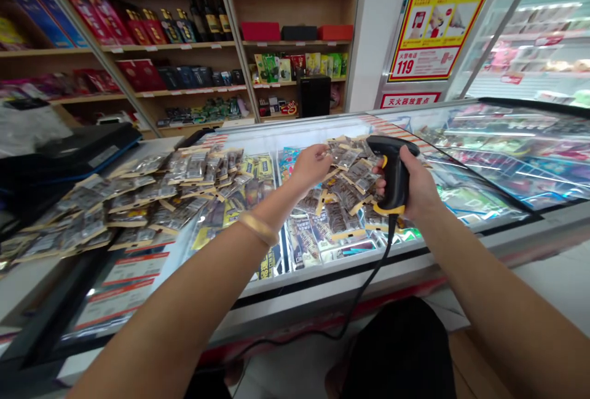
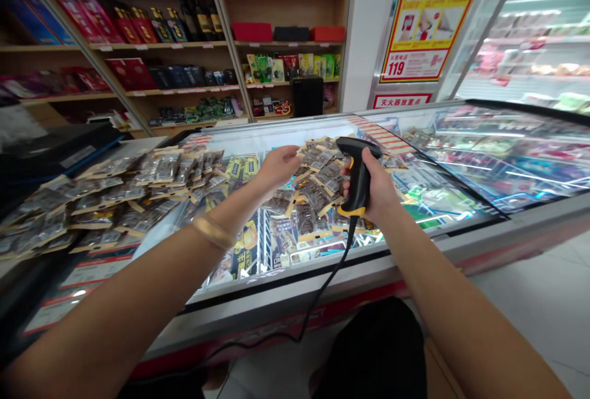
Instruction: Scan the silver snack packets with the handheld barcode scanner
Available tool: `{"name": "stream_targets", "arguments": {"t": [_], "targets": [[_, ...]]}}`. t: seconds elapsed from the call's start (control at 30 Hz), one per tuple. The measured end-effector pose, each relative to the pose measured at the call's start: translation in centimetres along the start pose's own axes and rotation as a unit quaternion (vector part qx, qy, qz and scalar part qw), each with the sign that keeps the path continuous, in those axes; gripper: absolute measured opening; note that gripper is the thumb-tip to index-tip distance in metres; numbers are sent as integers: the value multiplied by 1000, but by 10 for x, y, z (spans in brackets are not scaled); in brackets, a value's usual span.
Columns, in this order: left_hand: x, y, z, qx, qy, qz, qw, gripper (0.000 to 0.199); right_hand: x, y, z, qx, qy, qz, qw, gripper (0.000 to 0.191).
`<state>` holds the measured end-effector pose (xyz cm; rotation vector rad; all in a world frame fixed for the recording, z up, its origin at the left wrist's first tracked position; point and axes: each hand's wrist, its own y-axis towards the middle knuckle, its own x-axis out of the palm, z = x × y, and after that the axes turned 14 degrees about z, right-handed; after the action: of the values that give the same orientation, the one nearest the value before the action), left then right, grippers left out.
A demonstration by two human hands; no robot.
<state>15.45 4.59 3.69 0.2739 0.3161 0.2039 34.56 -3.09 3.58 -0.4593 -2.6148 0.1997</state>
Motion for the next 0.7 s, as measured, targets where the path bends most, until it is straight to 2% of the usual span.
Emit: {"name": "stream_targets", "arguments": {"t": [0.13,0.3,0.53,0.63,0.7], "targets": [[-34,-8,-5,44,6,23,999,31,19,-6,3,-30,-9,-29,999,43],[-102,-11,-21,83,16,90,992,29,71,-20,20,-36,-48,-98,993,46],[-208,-5,-56,100,51,279,954,23,164,-53,64,54,-62,-168,982,45],[-243,-4,-70,109,69,339,932,21,189,-65,87,84,-66,-205,973,43],[-263,-5,-77,110,97,374,916,20,198,-70,101,102,-77,-230,965,42]]}}
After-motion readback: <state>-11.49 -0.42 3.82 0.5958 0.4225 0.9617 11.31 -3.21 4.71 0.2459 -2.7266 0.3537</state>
